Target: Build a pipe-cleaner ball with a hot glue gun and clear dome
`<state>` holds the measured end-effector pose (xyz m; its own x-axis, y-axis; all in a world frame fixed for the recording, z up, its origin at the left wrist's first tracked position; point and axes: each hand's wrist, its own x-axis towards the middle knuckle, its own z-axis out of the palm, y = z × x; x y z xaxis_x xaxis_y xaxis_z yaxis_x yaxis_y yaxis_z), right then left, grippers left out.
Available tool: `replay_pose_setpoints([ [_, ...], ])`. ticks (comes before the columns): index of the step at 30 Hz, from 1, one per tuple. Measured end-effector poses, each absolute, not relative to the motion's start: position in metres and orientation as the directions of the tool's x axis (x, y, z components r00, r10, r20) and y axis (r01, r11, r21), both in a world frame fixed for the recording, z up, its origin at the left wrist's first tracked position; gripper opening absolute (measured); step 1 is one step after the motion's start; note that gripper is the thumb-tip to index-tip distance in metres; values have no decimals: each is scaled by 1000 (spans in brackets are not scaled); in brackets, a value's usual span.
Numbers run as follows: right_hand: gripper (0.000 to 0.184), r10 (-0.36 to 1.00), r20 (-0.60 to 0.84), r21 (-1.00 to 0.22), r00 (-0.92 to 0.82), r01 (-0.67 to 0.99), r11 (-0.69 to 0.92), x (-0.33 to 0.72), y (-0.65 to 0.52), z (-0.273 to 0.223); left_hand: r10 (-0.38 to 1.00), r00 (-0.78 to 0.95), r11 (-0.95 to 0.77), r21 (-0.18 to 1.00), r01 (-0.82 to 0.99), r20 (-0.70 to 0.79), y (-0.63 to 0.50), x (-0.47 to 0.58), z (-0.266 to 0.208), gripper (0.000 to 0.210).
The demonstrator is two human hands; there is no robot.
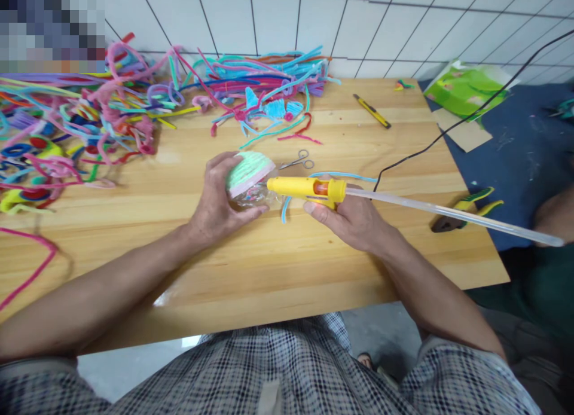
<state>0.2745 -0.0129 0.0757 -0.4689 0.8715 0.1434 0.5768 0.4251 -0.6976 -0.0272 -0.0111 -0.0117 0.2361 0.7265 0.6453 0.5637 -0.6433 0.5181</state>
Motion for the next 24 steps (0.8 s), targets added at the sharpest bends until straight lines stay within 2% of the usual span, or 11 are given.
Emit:
replay_pose_setpoints([
  [5, 35, 872, 149, -731, -466, 542, 415, 274, -13, 74, 714, 245, -654, 500, 567, 656, -10, -28, -13, 103],
  [9, 44, 888, 112, -847, -446, 424, 320, 275, -10, 79, 722, 237, -645, 509, 571, 649, -11, -28, -12, 102],
  [13, 39, 948, 202, -908, -248, 315, 276, 289, 13, 80, 722, 230, -643, 511, 570, 652, -11, -28, -11, 103],
  [16, 31, 964, 261, -859, -50, 443, 255, 314, 43, 69, 722, 203, -638, 523, 565, 661, -10, -30, -12, 109],
  [19, 28, 953, 249, -757, 171, 648, 82, 342, 74, 49, 720, 150, -630, 548, 551, 677, -9, -31, -16, 104],
  [21, 23, 952, 184, -697, 247, 716, -51, 355, 88, 36, 728, 129, -620, 565, 544, 674, -8, -31, -18, 99],
  [24, 20, 951, 134, -632, 279, 763, -135, 362, 99, 23, 739, 112, -611, 591, 527, 665, -9, -30, -19, 91],
])
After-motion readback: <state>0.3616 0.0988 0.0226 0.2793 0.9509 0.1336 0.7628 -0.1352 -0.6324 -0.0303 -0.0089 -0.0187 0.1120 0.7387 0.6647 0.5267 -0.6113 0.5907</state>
